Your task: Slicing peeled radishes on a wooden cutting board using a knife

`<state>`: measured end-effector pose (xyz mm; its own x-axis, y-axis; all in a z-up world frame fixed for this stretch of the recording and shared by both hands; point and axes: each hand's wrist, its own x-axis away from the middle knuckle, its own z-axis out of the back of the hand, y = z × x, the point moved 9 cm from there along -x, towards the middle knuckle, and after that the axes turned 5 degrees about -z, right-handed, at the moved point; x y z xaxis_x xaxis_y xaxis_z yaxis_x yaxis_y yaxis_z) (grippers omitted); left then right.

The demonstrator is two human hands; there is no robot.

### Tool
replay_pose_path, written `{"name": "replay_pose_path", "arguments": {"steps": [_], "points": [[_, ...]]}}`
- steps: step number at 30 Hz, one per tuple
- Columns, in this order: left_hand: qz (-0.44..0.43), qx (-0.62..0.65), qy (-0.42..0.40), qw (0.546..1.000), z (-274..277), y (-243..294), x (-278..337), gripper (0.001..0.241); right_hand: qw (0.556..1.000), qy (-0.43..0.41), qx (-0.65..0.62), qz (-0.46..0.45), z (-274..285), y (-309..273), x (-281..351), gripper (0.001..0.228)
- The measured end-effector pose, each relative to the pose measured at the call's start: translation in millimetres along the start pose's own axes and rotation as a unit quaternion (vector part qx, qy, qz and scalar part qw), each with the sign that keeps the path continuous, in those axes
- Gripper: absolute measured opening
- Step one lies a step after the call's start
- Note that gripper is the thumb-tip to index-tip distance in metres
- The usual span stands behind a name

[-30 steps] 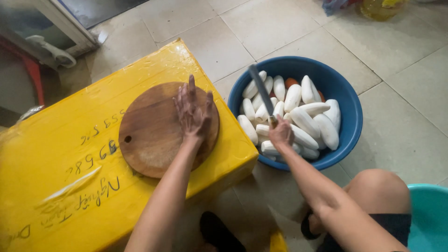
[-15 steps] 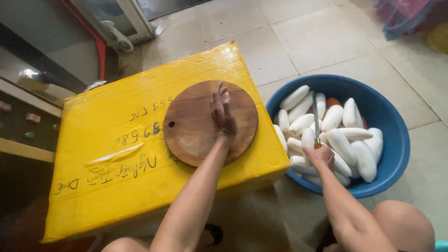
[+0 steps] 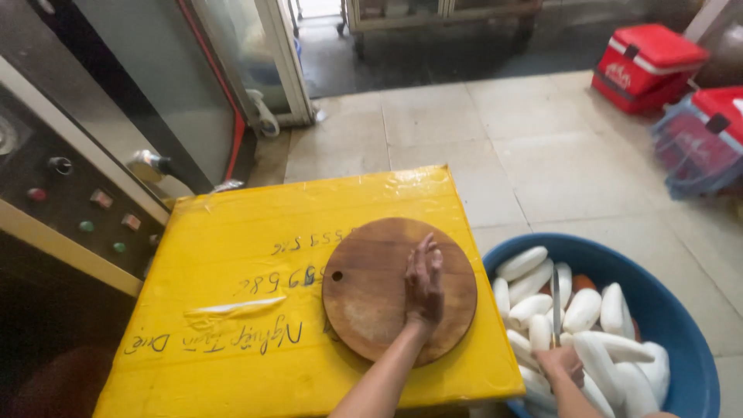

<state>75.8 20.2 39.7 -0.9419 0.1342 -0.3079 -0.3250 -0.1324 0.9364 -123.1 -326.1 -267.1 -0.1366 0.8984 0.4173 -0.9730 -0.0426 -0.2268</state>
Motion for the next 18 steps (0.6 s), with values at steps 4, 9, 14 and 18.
{"name": "replay_pose_path", "arguments": {"steps": [4, 9, 14, 18], "points": [[-0.062, 0.021, 0.004, 0.998, -2, -13, -6, 0.054, 0.993, 0.026, -0.114, -0.003, 12, -21, 21, 0.071], [0.069, 0.044, 0.012, 0.997, 6, -30, -8, 0.060, 0.925, 0.026, -0.379, 0.020, 53, -30, 34, 0.056], [0.110, 0.044, -0.001, 0.993, 4, -49, -6, 0.050, 0.890, -0.012, -0.442, 0.113, 131, -64, 80, 0.073], [0.086, 0.041, -0.003, 0.995, 11, -50, 9, 0.034, 0.870, -0.110, -0.447, 0.178, 173, -98, 188, 0.071]]}}
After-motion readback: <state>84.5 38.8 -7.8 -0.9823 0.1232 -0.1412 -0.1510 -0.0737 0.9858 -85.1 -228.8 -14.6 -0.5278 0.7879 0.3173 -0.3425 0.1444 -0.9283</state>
